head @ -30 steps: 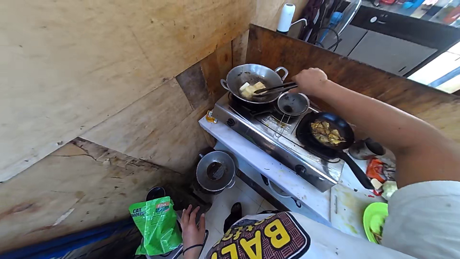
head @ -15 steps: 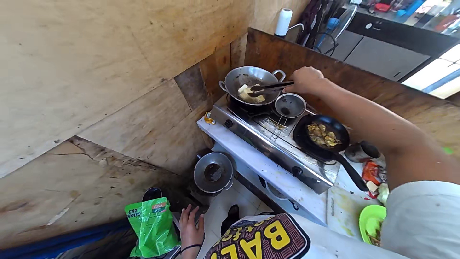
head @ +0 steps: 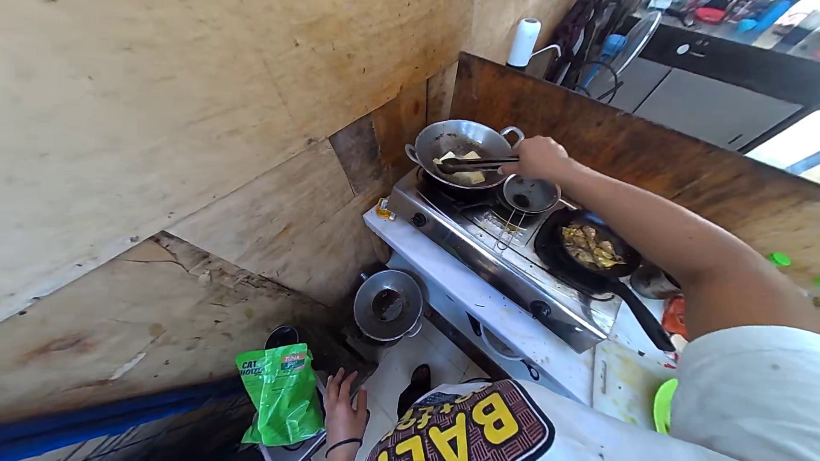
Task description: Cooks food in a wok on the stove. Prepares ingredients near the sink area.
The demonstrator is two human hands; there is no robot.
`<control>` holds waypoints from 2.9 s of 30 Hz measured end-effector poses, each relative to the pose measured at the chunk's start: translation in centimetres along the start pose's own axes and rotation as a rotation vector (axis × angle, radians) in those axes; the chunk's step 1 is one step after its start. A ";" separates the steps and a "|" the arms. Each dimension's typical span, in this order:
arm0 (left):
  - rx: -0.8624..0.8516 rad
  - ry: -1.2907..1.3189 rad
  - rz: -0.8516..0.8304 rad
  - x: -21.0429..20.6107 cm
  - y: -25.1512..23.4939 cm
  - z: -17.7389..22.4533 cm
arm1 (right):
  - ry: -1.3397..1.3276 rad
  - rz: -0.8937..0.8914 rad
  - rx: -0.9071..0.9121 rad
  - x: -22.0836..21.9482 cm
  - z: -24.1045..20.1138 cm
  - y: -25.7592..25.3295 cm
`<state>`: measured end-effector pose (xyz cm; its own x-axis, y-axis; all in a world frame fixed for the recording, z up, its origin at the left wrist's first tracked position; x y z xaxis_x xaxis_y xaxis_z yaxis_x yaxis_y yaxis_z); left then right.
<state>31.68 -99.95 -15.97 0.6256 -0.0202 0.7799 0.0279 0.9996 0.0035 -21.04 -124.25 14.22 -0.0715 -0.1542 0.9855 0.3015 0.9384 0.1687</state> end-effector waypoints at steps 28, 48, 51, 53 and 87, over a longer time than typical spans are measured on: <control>-0.077 -0.004 -0.072 -0.7 -2.5 1.4 | 0.053 -0.009 -0.271 -2.1 -9.0 -0.2; -0.053 -0.016 -0.056 -1.2 -1.7 -0.9 | 0.208 -0.072 -0.296 1.7 -7.6 2.0; -0.036 -0.017 -0.074 -1.3 -1.5 -0.9 | 0.190 -0.044 -0.241 1.3 -7.6 1.9; -0.035 -0.017 -0.074 -1.2 -1.6 -0.6 | 0.158 -0.015 -0.219 -0.2 -7.8 1.4; 0.012 -0.045 -0.116 -0.8 -1.2 0.4 | 0.035 0.039 -0.253 3.2 -7.4 1.3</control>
<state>30.85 -101.17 -16.32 0.5828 -0.1352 0.8013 0.0885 0.9908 0.1028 -13.84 -125.80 17.70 -0.0236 -0.1338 0.9907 0.5321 0.8373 0.1258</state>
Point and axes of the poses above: each hand's wrist, its own y-axis away from the middle knuckle, its own x-axis out of the back of the hand, z = x × y, the point moved 2 cm from there along -y, towards the middle knuckle, and after that the axes turned 3 degrees about -y, right-handed, at the moved point
